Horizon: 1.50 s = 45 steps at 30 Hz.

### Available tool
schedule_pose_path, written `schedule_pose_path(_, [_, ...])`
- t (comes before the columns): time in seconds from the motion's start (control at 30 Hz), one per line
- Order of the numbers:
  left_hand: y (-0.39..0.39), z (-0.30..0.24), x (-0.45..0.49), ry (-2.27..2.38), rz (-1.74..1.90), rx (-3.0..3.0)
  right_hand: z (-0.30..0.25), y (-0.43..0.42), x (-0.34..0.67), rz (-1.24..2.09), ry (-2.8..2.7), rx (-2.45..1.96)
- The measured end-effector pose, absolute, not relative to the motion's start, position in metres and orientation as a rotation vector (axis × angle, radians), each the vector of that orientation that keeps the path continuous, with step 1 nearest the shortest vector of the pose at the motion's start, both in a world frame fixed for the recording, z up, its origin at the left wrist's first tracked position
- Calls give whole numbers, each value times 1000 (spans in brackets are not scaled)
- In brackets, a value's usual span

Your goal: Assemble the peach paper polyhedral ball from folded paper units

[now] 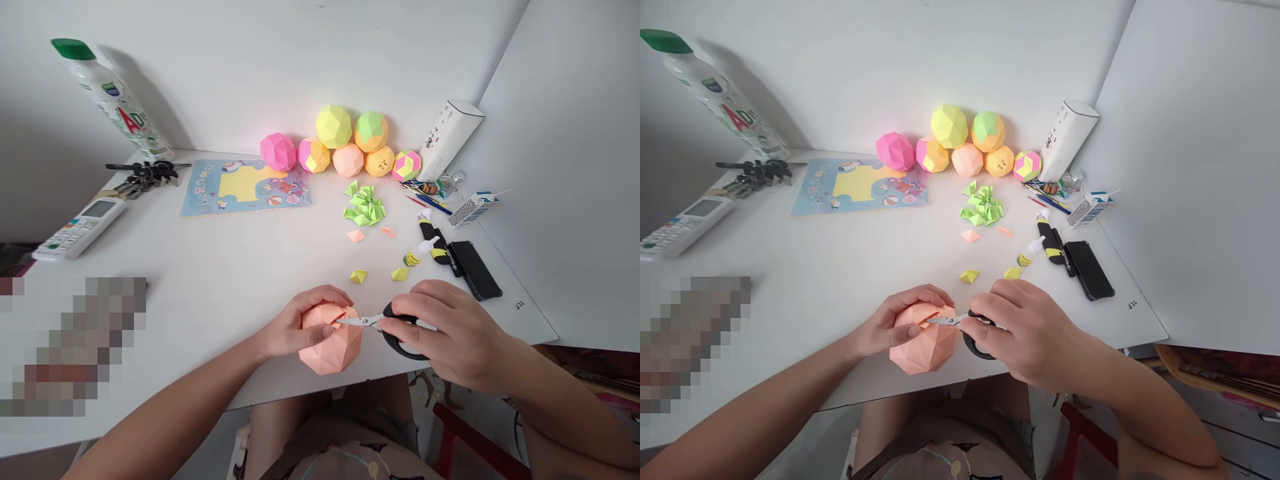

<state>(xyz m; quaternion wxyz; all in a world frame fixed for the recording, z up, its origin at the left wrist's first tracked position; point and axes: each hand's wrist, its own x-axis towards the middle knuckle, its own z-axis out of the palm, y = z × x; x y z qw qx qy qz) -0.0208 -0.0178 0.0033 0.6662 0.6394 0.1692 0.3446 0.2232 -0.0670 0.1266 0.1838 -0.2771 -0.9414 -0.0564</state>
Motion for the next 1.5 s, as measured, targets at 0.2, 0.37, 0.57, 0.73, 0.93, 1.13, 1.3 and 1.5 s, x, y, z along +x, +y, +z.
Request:
schedule_pose_path(0.2, [-19,3,-20,372,785,1458,120,-68,221,-242,-2661,-786])
schedule_pose_path(0.37, [-18,1,-21,376,796,1484,122,-68,215,-180,-2678,-820])
schedule_pose_path(0.57, [-18,3,-21,371,784,1434,127,-65,218,14,-2654,-893])
schedule_pose_path(0.73, [-18,3,-20,332,796,1449,121,-66,215,-10,-2648,-852])
schedule_pose_path(0.93, [-18,2,-21,337,793,1455,125,-68,218,105,-2664,-886])
schedule_pose_path(1.13, [-18,4,-20,356,790,1400,122,-72,235,333,-2489,-941])
schedule_pose_path(1.3, [-18,2,-20,366,813,1433,113,-78,236,430,-2439,-923])
schedule_pose_path(1.5, [-18,0,-21,366,814,1465,105,-81,232,315,-2392,-897])
